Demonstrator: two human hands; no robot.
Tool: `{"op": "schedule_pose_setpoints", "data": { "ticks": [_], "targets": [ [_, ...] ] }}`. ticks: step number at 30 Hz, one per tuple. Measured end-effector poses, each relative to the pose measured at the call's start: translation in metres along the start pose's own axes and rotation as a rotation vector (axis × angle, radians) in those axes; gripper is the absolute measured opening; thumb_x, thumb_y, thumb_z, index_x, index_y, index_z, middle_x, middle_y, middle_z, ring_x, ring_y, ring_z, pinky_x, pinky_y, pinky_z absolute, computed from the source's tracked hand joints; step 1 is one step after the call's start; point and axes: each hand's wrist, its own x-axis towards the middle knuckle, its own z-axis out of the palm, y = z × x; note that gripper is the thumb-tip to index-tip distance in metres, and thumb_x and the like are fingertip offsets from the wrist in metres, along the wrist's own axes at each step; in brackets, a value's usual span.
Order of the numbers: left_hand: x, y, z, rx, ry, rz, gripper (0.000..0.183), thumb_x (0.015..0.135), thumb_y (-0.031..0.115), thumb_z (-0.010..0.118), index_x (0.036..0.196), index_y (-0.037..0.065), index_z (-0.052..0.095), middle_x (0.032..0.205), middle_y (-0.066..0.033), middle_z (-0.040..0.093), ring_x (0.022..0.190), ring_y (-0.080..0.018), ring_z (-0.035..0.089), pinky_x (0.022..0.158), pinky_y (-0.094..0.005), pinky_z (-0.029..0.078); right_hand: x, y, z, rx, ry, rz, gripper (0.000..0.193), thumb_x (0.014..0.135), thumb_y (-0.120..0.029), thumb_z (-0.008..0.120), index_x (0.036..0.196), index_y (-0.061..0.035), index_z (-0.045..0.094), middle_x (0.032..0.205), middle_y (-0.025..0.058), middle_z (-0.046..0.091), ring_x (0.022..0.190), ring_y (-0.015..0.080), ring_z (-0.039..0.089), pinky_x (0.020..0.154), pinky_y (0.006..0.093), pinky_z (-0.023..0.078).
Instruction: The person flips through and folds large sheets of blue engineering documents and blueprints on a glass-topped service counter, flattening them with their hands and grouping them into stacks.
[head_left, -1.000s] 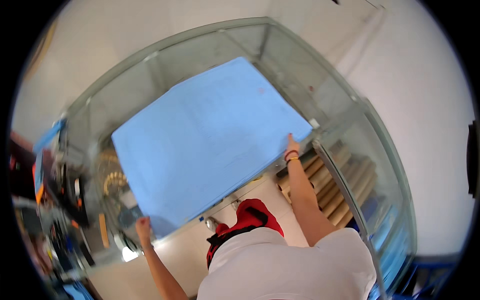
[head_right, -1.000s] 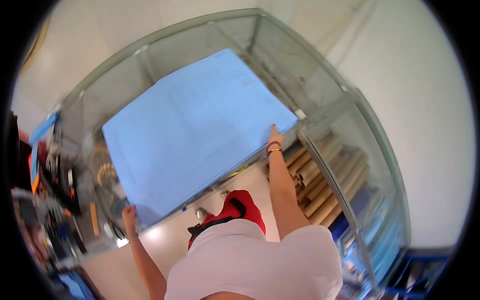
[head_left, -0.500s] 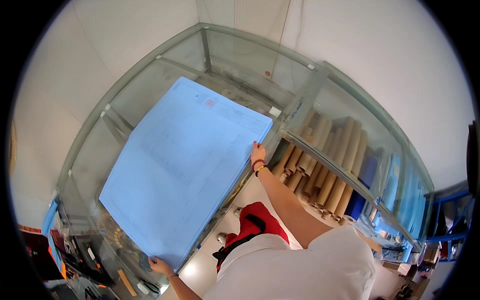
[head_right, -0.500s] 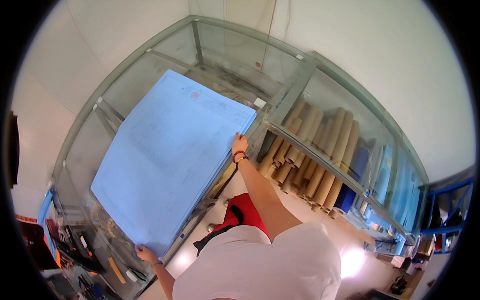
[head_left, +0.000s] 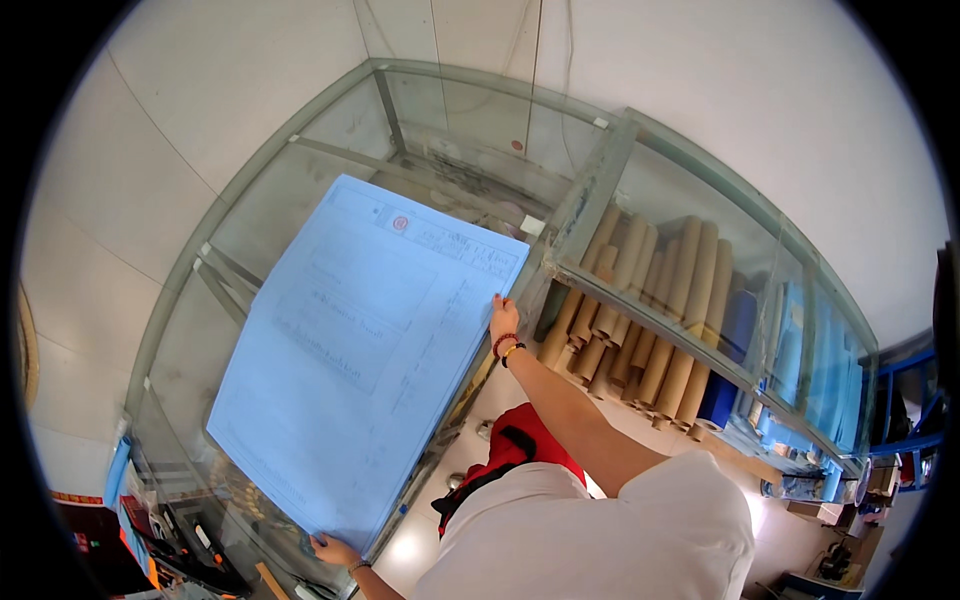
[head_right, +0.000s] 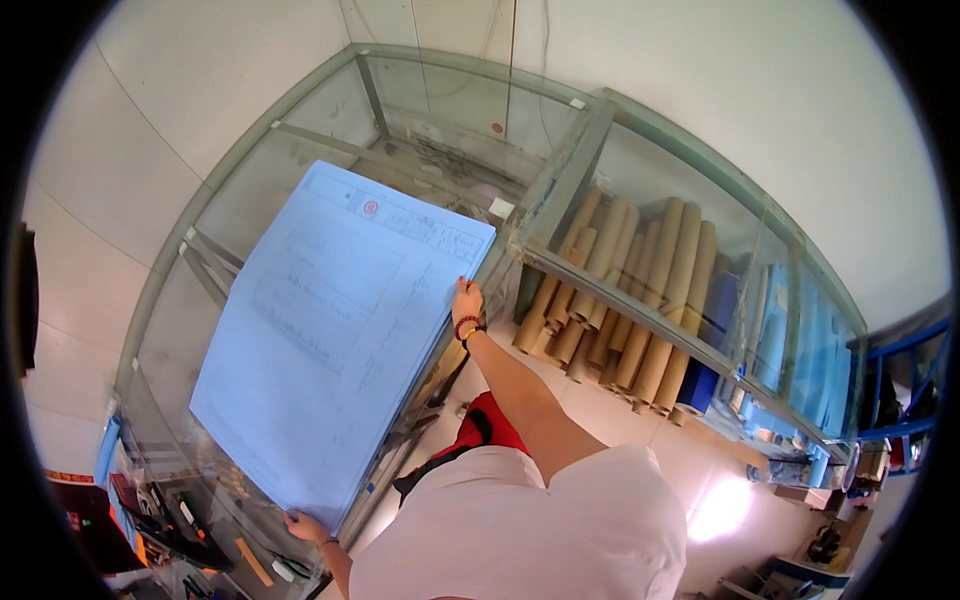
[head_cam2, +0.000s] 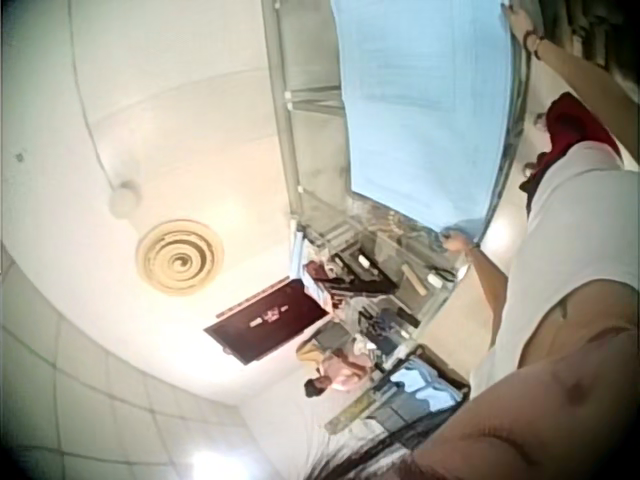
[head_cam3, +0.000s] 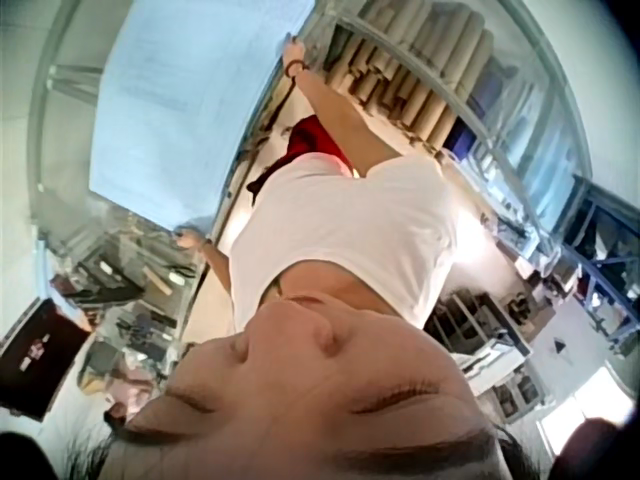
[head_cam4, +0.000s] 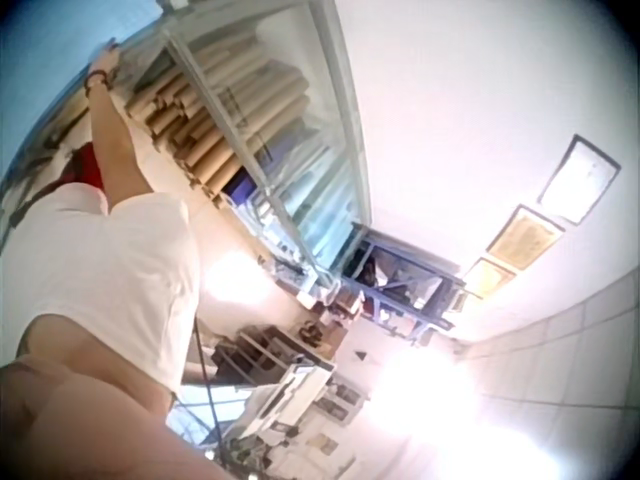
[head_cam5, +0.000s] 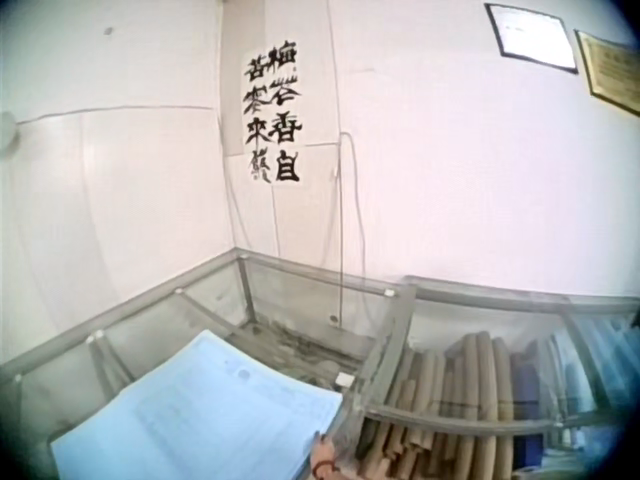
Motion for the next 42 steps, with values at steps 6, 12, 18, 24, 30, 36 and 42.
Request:
{"op": "schedule_pose_setpoints", "data": {
  "ticks": [6, 12, 18, 24, 30, 36, 42],
  "targets": [
    [0.018, -0.032, -0.008, 0.061, -0.028, 0.025, 0.035, 0.088, 0.013, 0.056, 0.117, -0.009, 0.057, 0.102, -0.0234, 0.061, 0.092, -0.0337, 0.061, 0.081, -0.0429, 0.049, -0.015, 0.004, 0.006, -0.1, -0.085, 0.129, 0.046, 0.091, -0.041, 0.053, 0.098, 0.0039, 0.057, 0.086, 0.0175, 0.062, 0.078, 0.0277, 0.06, 0.071, 0.0381, 0.048],
    [0.071, -0.026, -0.001, -0.392, -0.484, -0.672, 0.018, 0.087, 0.018, 0.058, 0.087, 0.0, 0.061, 0.073, -0.0012, 0.054, 0.059, -0.0143, 0.05, 0.053, -0.0321, 0.041, 0.027, 0.019, -0.032, -0.128, -0.046, 0.025, 0.041, 0.085, -0.027, 0.061, 0.115, 0.0004, 0.053, 0.095, 0.0167, 0.062, 0.085, 0.0279, 0.061, 0.07, 0.0352, 0.05],
    [0.067, -0.029, -0.017, -0.641, -0.543, -0.633, 0.022, 0.086, 0.026, 0.061, 0.069, 0.014, 0.053, 0.056, 0.0039, 0.041, 0.05, -0.0099, 0.042, 0.044, -0.0303, 0.031, 0.036, 0.014, -0.056, -0.053, -0.096, -0.123, 0.047, 0.079, -0.008, 0.062, 0.123, -0.0016, 0.048, 0.105, 0.0128, 0.058, 0.093, 0.0226, 0.058, 0.084, 0.0333, 0.047],
    [0.048, -0.042, -0.004, 0.127, -0.309, -0.011, 0.02, 0.083, 0.016, 0.054, 0.085, -0.003, 0.059, 0.076, -0.0166, 0.06, 0.075, -0.0297, 0.059, 0.065, -0.0422, 0.046, 0.024, 0.013, -0.068, -0.038, -0.267, -0.24, 0.046, 0.084, 0.0, 0.057, 0.129, -0.001, 0.045, 0.116, 0.0109, 0.052, 0.1, 0.0201, 0.053, 0.088, 0.0337, 0.044],
    [0.034, -0.024, -0.016, 0.027, -0.308, -0.015, 0.025, 0.092, 0.022, 0.049, 0.088, -0.001, 0.061, 0.073, -0.0118, 0.06, 0.065, -0.0275, 0.059, 0.059, -0.0374, 0.046, -0.034, -0.029, -0.057, -0.245, -0.35, -0.612, 0.042, 0.09, -0.002, 0.054, 0.13, -0.0038, 0.046, 0.13, 0.0104, 0.048, 0.113, 0.0225, 0.047, 0.091, 0.0347, 0.04],
    [0.044, -0.006, -0.031, -0.625, -0.62, -0.624, 0.034, 0.096, 0.038, 0.05, 0.09, 0.007, 0.063, 0.07, 0.004, 0.055, 0.055, -0.0083, 0.05, 0.05, -0.0235, 0.043, -0.161, -0.07, -0.002, -0.235, -0.819, -0.797, 0.032, 0.091, 0.001, 0.053, 0.122, -0.0049, 0.056, 0.119, 0.0095, 0.059, 0.105, 0.0183, 0.058, 0.084, 0.0304, 0.047],
    [0.05, -0.026, -0.035, -0.951, -0.835, -0.748, 0.035, 0.093, 0.035, 0.057, 0.106, 0.003, 0.063, 0.094, -0.0044, 0.066, 0.078, -0.0129, 0.064, 0.065, -0.0241, 0.052, -0.359, -0.038, 0.083, -0.287, -1.29, -0.775, 0.018, 0.09, -0.007, 0.059, 0.106, -0.0026, 0.065, 0.095, 0.0075, 0.066, 0.089, 0.0158, 0.063, 0.073, 0.0283, 0.05]
  ]
}}
